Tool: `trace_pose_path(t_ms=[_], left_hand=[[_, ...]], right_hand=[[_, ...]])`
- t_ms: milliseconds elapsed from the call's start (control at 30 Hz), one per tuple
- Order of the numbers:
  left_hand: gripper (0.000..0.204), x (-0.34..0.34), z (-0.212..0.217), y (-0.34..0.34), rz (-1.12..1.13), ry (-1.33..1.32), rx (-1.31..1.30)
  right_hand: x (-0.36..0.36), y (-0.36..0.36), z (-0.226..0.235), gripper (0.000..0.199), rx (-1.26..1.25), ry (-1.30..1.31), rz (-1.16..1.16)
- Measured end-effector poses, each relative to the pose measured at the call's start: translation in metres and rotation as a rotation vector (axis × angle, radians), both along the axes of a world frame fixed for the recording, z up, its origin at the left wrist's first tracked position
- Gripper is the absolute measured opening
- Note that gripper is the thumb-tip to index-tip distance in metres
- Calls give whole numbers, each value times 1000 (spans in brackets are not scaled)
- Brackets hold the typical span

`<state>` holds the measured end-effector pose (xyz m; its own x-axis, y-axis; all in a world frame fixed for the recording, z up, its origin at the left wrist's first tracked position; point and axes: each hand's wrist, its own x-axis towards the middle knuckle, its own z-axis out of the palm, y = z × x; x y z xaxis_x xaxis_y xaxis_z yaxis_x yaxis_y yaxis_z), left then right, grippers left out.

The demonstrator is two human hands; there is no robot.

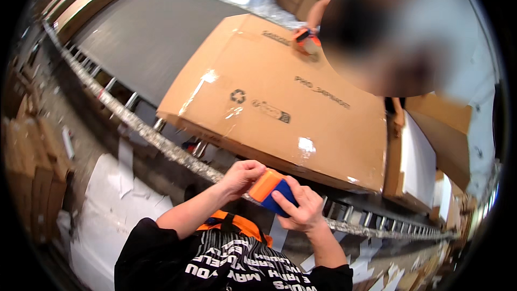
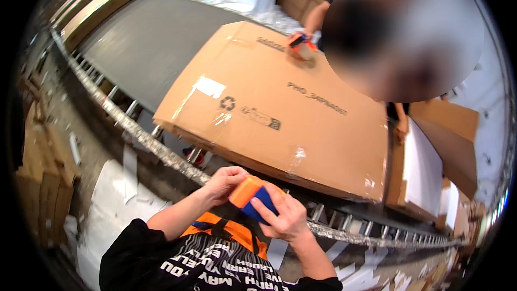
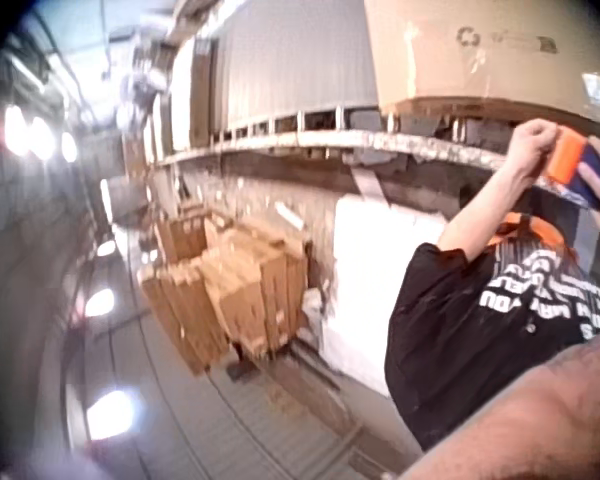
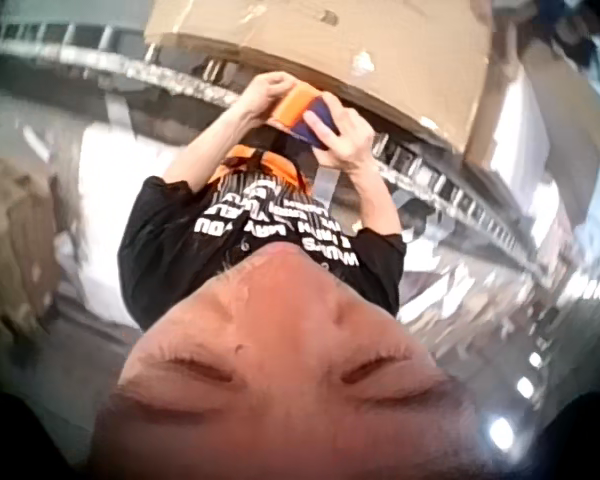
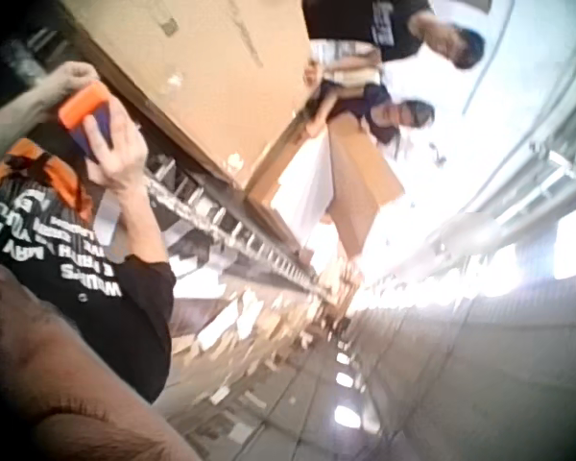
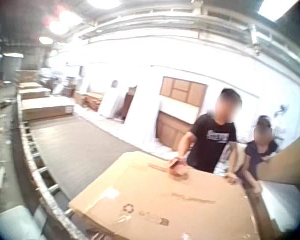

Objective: The person tapes large cardboard boxes moving on a conveyor belt using a tape dispenser.

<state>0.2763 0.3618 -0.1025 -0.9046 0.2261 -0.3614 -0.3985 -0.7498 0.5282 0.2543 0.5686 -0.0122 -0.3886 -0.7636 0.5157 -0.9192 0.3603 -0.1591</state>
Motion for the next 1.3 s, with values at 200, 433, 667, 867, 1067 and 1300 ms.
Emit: trace_pose_path(t_ms=[200,433,667,867,1067,1300], left_hand=[[29,22,-26,10,209,-115,170],[31,25,-33,9,-54,64,130],[14,18,-33,10,-16,157,-91],[15,11,-7,-1,-157,102,-333],[12,14,-11,-12,-13,185,-385],[12,9,1,-113,491,114,-1042]], right_hand=[[-20,16,-12,65,38,-36,144],[-23,8,-7,65,97,-82,162],[-19,-4,-7,68,181,-75,52],[-7,-11,-9,75,168,-128,-73],[-4,-5,1,73,171,-197,-64],[-21,-6,22,65,159,-72,-34]])
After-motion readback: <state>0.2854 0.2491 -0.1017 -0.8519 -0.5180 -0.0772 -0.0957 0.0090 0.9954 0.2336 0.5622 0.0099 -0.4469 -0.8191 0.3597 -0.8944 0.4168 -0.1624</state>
